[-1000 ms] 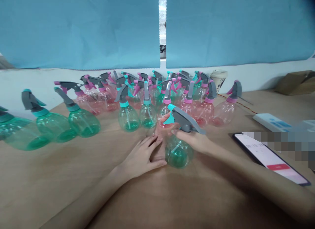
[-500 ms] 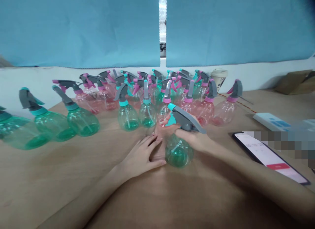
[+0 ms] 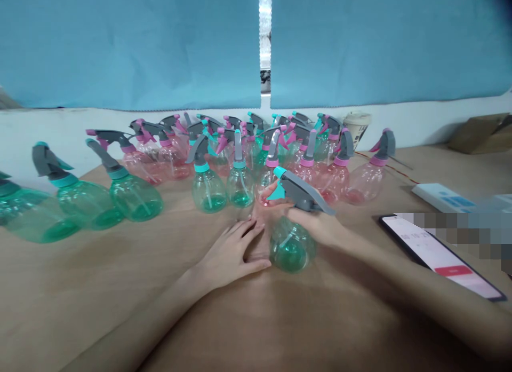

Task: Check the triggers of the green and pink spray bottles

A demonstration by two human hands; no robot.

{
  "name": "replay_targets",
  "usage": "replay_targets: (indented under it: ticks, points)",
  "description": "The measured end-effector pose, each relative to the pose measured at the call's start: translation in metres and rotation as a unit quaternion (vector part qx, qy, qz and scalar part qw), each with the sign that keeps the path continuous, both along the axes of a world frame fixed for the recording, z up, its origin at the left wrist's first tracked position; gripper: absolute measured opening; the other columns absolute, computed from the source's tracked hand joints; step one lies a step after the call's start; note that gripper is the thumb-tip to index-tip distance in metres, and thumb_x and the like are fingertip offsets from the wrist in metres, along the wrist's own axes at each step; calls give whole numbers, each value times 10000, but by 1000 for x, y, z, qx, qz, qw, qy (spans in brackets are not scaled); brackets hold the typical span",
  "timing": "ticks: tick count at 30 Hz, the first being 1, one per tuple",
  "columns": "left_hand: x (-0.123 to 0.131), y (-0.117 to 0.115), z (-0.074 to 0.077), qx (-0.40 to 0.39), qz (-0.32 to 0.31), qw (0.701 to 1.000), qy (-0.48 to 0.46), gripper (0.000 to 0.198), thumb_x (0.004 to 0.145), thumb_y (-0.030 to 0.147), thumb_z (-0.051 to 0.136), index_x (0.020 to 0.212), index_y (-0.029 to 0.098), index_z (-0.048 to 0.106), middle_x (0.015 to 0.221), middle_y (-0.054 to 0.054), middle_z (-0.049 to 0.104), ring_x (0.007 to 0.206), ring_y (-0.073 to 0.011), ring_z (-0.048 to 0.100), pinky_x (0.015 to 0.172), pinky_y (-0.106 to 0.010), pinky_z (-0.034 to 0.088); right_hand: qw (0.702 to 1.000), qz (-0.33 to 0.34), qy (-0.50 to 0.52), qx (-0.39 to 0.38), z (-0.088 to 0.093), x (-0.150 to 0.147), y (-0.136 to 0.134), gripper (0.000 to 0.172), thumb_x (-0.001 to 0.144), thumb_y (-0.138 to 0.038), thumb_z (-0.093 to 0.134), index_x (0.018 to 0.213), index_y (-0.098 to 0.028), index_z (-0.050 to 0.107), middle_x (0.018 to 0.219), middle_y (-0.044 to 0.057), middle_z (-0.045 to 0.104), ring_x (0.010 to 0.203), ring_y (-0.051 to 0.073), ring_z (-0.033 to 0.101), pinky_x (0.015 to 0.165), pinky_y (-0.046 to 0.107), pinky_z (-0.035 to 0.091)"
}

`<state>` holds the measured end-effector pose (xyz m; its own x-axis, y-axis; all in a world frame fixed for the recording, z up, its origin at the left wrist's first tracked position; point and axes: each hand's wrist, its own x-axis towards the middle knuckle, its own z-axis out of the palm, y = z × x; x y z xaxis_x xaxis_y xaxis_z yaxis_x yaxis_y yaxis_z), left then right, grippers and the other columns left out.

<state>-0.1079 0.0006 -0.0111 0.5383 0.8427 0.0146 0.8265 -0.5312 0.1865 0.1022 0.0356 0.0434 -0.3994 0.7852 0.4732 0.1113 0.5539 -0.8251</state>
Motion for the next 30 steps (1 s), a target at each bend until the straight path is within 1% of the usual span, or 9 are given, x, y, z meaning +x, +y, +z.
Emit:
replay_targets:
  ticks: [4, 7, 9, 15, 18, 22, 25, 28, 30]
  points:
    - [0, 0, 0, -2, -1, 1000, -3, 816, 852, 704, 403, 1454, 159, 325, 1513, -144, 325, 1389, -323, 288, 1112, -495, 254, 1000, 6, 12, -27, -1, 0, -1, 491, 681, -171, 510, 1139, -312, 620, 1028, 2, 689, 984, 224, 630, 863, 399, 504]
    - [0, 0, 0, -5, -1, 1000, -1, 815, 853, 700, 410, 1455, 159, 322, 1517, -145, 316, 1394, -320, 279, 1114, -494, 248, 999, -7, 12, -32, -2, 0, -1, 519, 677, -182, 522, 1172, -317, 601, 1076, 11, 677, 931, 230, 636, 831, 413, 510]
    - [0, -1, 0, -7, -1, 1000, -2, 810, 853, 700, 409, 1453, 162, 326, 1517, -142, 318, 1392, -323, 282, 1112, -497, 251, 999, -14, 9, -28, -3, 1, -1, 510, 679, -192, 525, 1169, -311, 597, 1047, 12, 682, 883, 225, 636, 805, 407, 512]
    - [0, -1, 1, -4, -2, 1000, -6, 811, 851, 701, 411, 1448, 158, 338, 1508, -144, 335, 1374, -337, 311, 1103, -496, 268, 999, -37, -13, -17, -1, 1, -2, 307, 685, -196, 509, 961, -282, 613, 840, -7, 654, 725, 185, 597, 678, 337, 495]
    - [1, 0, 1, -3, -1, 1000, -3, 816, 852, 702, 404, 1450, 152, 331, 1508, -146, 335, 1374, -335, 313, 1101, -490, 272, 999, -39, -12, -12, 0, 0, -2, 207, 684, -204, 501, 851, -269, 603, 756, -10, 617, 745, 186, 593, 675, 324, 487]
    - [0, 0, 0, 2, -2, 1000, 0, 826, 853, 706, 397, 1455, 146, 317, 1510, -151, 328, 1378, -326, 307, 1098, -485, 279, 998, -58, -14, -10, -4, -2, 0, 166, 713, -205, 517, 839, -263, 609, 685, -17, 591, 740, 178, 595, 665, 313, 488]
    - [0, 1, 0, 2, -3, 1000, -1, 835, 852, 711, 392, 1451, 133, 323, 1507, -160, 331, 1381, -321, 303, 1100, -484, 278, 998, -55, 2, -2, -8, -3, 2, 169, 752, -246, 568, 913, -254, 620, 785, -6, 638, 748, 163, 604, 679, 312, 501]
    - [0, 1, 0, 3, -4, 1000, -5, 830, 849, 710, 402, 1445, 136, 336, 1505, -159, 336, 1382, -324, 299, 1102, -490, 277, 999, -30, 15, 2, -10, -3, 3, 274, 779, -321, 610, 1044, -253, 611, 981, 24, 664, 786, 156, 619, 715, 326, 519]
    - [0, 0, 0, 4, -1, 1000, -7, 822, 847, 708, 410, 1442, 146, 343, 1503, -157, 341, 1379, -327, 306, 1100, -494, 281, 1000, -28, 3, -1, -11, -2, 2, 308, 783, -331, 621, 1083, -261, 608, 957, 26, 672, 828, 174, 629, 746, 345, 528]
